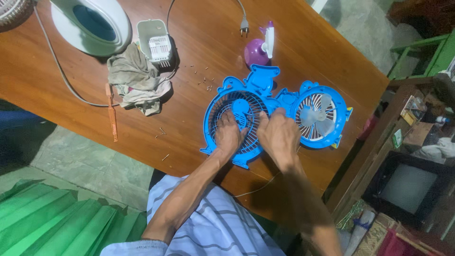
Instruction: The person assembles a blue electric fan on a wooden table. They attach the front grill to the fan housing and secure it using a screwdriver and screws.
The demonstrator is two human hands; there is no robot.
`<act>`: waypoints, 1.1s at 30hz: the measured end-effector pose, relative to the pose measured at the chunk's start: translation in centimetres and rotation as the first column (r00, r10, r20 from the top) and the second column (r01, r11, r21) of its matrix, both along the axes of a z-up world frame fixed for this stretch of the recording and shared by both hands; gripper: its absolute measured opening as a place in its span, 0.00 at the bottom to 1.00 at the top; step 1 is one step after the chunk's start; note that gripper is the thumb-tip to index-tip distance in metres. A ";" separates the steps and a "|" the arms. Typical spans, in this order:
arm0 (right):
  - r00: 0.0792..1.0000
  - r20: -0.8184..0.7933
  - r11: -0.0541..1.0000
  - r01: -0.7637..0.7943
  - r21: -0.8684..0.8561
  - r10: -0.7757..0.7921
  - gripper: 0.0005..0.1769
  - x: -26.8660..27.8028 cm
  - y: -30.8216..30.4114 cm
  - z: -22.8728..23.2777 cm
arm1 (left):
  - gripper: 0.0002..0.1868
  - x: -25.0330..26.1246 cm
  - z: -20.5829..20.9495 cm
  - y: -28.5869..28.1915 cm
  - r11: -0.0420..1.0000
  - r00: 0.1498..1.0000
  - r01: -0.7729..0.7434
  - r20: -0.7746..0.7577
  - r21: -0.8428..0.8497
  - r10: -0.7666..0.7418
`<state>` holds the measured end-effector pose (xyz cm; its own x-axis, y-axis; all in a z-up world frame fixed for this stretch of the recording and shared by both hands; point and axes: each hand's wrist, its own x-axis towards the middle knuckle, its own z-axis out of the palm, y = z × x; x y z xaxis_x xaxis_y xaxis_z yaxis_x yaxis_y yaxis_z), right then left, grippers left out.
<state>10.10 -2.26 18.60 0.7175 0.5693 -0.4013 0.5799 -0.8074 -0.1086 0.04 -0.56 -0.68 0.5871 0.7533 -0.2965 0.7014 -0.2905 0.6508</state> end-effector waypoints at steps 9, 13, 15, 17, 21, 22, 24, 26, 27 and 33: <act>0.996 0.003 0.993 -0.092 0.078 0.092 0.21 -0.4 -1.2 -0.2 | 0.50 -0.1 -0.1 -0.1 1.000 1.000 0.012 0.013 0.013 -0.012; 0.999 0.014 0.996 -0.048 0.075 0.047 0.23 -0.8 -0.9 -0.7 | 0.52 0.0 0.1 0.0 1.000 1.000 0.009 0.014 0.027 -0.009; 0.987 0.015 0.974 -0.159 0.162 0.158 0.22 -1.0 -1.2 -0.6 | 0.52 0.0 0.1 0.1 1.000 1.000 -0.005 0.011 0.020 0.004; 0.955 0.031 0.904 -0.289 0.315 0.294 0.21 -0.9 -1.5 -0.5 | 0.52 0.0 -0.2 0.0 0.999 1.000 -0.016 0.026 0.030 0.016; 1.000 0.024 0.993 -0.020 0.115 0.018 0.21 -1.0 -0.6 -0.3 | 0.52 -0.2 -0.7 -0.4 0.999 0.998 -0.005 0.066 0.054 0.001; 0.999 0.035 0.992 0.029 0.121 -0.033 0.21 -1.1 -0.2 -0.2 | 0.53 -0.2 -0.7 -0.2 0.998 0.997 0.006 0.073 0.062 -0.011; 0.996 0.038 0.988 0.077 0.137 -0.083 0.21 -1.4 0.2 -0.1 | 0.52 -0.1 -0.3 -0.1 1.000 0.999 -0.005 0.036 -0.011 0.005; 0.997 0.019 0.985 0.076 0.158 -0.080 0.20 -1.9 0.3 0.1 | 0.51 0.1 0.0 0.0 0.999 1.000 -0.011 0.018 -0.047 0.012; 1.000 -0.010 0.974 -0.006 0.227 0.009 0.20 -1.9 0.0 0.4 | 0.50 0.0 0.0 0.0 0.999 1.000 -0.012 0.017 -0.047 0.013; 0.999 -0.003 0.988 -0.034 0.149 0.035 0.17 -1.6 -0.9 -0.7 | 0.50 0.0 -1.6 -1.1 0.998 0.999 -0.047 0.023 -0.036 0.048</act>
